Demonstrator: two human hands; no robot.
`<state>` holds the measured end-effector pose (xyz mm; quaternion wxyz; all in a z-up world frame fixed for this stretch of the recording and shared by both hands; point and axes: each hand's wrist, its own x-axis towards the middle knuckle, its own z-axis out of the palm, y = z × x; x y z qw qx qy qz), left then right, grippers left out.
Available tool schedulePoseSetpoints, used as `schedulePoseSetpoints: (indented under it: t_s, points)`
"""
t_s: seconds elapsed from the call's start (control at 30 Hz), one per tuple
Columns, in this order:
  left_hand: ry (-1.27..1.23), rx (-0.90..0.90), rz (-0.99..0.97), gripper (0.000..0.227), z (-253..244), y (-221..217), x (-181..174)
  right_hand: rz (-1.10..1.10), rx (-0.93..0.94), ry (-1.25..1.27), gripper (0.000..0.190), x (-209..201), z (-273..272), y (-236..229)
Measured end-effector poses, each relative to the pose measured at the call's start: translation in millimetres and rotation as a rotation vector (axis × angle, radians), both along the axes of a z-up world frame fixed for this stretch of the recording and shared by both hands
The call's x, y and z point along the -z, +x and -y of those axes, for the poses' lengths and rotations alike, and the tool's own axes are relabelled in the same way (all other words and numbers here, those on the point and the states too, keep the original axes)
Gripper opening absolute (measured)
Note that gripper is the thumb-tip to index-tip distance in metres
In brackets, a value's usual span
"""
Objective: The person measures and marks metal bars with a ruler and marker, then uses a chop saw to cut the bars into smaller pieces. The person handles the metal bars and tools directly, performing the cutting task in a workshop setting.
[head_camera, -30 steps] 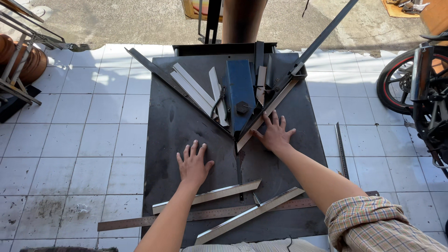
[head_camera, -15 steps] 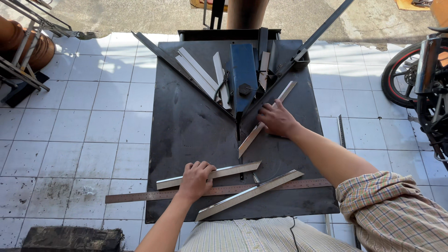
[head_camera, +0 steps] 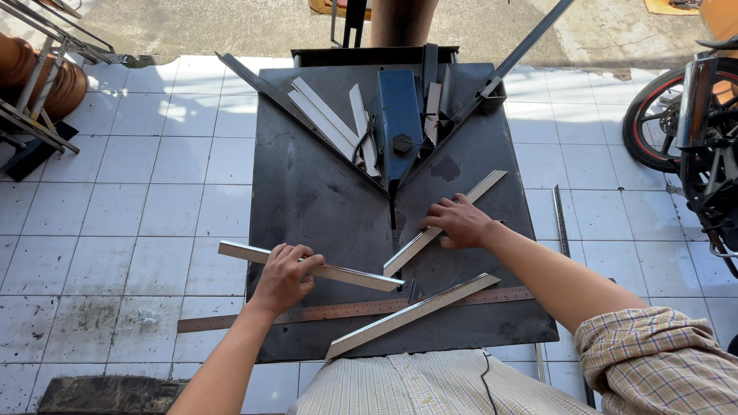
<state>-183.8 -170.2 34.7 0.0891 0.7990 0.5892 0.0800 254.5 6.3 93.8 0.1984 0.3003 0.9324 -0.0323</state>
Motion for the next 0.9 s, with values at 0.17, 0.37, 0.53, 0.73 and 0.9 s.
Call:
schedulePoseSetpoints:
  t_s: [0.17,0.37,0.53,0.73,0.9]
  points:
    - [0.077,-0.055,0.046,0.045,-11,-6,-11,-0.149,-0.007,0.008,0.038,32,8,-2]
    - [0.093,-0.119,0.052,0.049,-3,-27,5,-0.369,-0.132,-0.283,0.047,14,82,-33]
    - [0.048,-0.126,0.028,0.049,-7,-21,14,-0.489,-0.071,-0.302,0.048,51,110,-25]
    - [-0.090,-0.004,-0.016,0.047,-78,8,22,-0.621,0.339,-0.256,0.039,33,103,-37]
    - [0.075,-0.004,-0.072,0.043,-157,37,49,-0.546,0.353,-0.040,0.041,72,86,-62]
